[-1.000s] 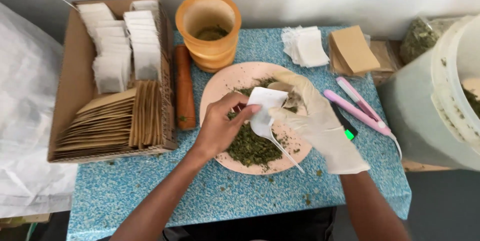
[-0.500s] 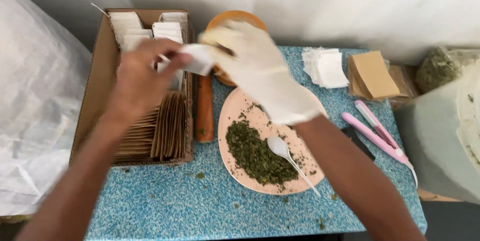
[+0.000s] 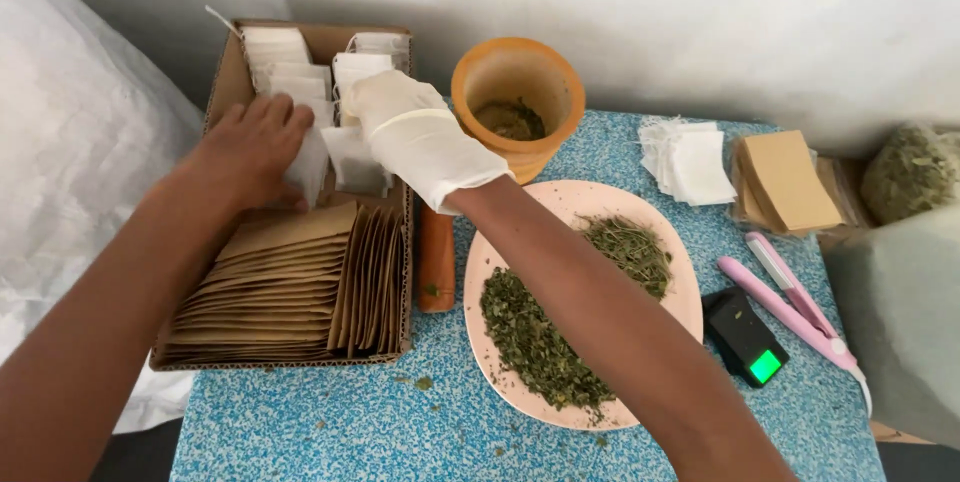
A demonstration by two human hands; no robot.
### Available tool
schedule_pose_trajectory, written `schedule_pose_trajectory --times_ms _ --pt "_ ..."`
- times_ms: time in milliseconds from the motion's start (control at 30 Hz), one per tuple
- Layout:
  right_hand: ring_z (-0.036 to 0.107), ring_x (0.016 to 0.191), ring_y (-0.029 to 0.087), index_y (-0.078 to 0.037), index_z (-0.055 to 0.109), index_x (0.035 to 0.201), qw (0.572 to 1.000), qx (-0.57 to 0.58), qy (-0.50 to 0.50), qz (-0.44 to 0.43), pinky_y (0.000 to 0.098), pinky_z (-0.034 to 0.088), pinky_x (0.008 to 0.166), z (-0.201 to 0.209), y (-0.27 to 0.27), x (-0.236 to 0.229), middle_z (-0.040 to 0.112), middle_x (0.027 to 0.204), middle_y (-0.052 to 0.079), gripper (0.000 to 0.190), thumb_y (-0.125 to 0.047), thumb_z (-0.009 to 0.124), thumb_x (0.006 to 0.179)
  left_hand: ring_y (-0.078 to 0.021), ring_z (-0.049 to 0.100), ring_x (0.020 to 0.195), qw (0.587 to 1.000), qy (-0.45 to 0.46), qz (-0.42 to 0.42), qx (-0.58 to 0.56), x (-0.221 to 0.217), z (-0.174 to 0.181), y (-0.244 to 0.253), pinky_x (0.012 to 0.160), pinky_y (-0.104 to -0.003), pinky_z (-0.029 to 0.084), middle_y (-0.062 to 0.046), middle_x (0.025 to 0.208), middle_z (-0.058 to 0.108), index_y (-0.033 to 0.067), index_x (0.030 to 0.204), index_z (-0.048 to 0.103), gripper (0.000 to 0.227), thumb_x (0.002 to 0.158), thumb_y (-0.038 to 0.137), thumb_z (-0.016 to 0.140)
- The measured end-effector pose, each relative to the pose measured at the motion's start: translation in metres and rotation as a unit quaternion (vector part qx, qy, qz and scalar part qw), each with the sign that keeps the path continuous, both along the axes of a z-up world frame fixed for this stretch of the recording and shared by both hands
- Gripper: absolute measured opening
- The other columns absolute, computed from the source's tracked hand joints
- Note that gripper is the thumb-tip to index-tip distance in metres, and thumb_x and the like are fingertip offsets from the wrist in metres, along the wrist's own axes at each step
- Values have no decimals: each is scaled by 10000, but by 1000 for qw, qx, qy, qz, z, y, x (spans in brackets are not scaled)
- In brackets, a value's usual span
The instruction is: The person scoops dried green herbs from a pink plate into white tea bags using a white plastic spoon. They wear white gloves and work at a table with a blue speckled surface, surrounded by stacks of empty tea bags and brown paper packets. The person fills multiple tea bags sequentially.
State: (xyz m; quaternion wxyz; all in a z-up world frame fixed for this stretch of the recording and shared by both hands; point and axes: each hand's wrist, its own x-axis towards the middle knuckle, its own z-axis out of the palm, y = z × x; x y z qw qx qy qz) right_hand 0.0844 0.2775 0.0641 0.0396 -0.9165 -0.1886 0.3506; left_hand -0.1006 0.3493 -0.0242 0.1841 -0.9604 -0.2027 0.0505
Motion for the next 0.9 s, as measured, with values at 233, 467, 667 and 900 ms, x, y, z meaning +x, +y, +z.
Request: schedule_pose_trajectory --times_ms 233,467,667,900 --pt "700 1209 257 -292 824 1167 978 99 -131 132 354 544 1062 -78 7 9 738 1249 36 489 -560 857 760 -259 610 1210 986 -90 -55 128 -4 -8 16 1008 -389 529 -71 1244 548 120 1445 508 1213 528 811 899" --pt "588 1058 254 -313 800 821 863 261 -316 294 374 432 920 -133 -5 26 640 1032 33 235 -546 770 804 -228 566 1381 970 -122 -78 196 -2 25 -7 1033 -395 454 -65 1622 538 328 1694 506 1308 542 892 766" --pt "514 1009 213 -312 721 700 846 314 -333 273 389 376 899 -182 19 48 597 955 24 323 -602 694 842 -204 599 1228 975 -75 -71 199 1 31 -5 970 -385 448 -50 1520 550 502 1649 505 1150 596 926 685" --pt "552 1174 272 -209 788 821 912 236 -266 206 382 436 1008 -164 26 49 638 1085 36 439 -624 644 815 -187 569 1116 973 -7 -54 223 10 5 35 949 -401 409 -46 1437 535 474 1645 490 1302 484 1012 726"
